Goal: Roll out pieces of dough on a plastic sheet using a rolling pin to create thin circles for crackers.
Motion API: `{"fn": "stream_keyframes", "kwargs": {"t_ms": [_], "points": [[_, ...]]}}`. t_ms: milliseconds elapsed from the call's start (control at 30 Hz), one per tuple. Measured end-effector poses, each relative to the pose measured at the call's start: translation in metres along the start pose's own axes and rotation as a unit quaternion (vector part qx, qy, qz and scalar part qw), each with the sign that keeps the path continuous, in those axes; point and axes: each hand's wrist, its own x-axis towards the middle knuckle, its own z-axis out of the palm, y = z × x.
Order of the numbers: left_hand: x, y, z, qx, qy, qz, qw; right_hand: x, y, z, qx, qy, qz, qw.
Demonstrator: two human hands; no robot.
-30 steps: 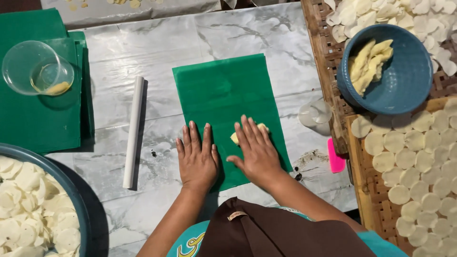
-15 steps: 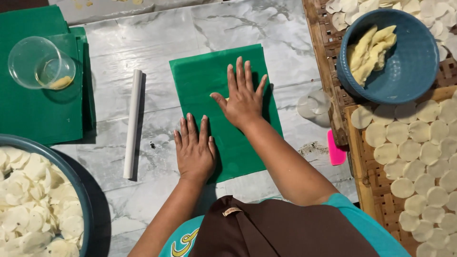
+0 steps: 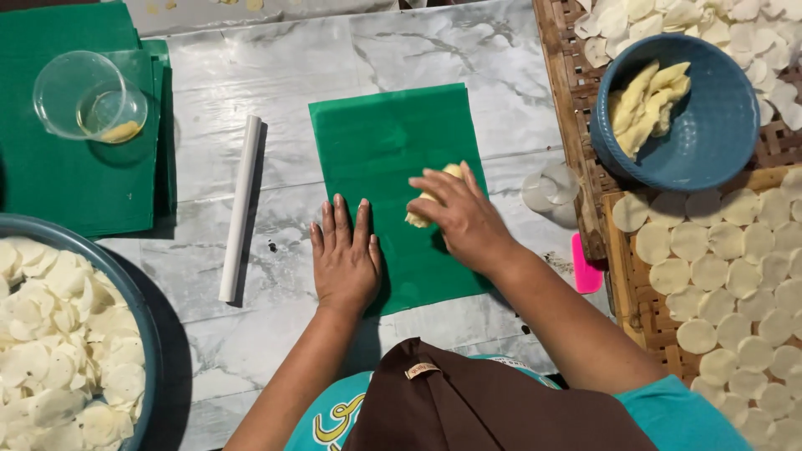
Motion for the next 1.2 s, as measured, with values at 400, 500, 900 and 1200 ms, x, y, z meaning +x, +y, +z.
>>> {"fn": "stream_keyframes", "kwargs": {"t_ms": [400, 500, 900, 1200], "points": [[-0.012, -0.033, -0.008, -0.111, 0.099, 0.063, 0.987, 0.000, -0.006, 0.028, 0.032, 0.157, 0.195, 0.968], [-0.022, -0.020, 0.009, -0.079, 0.059, 0.063, 0.993, 0.010, -0.055, 0.018, 0.117, 0.026, 0.361, 0.925], [-0.023, -0.030, 0.002, -0.172, 0.097, 0.066, 0.978, -0.005, -0.042, 0.035, 0.057, 0.015, 0.211, 0.976], [0.002, -0.144, -0.007, 0.063, 0.283, -0.142, 0.946, -0.008, -0.051, 0.051, 0.111, 0.044, 0.323, 0.939]]}}
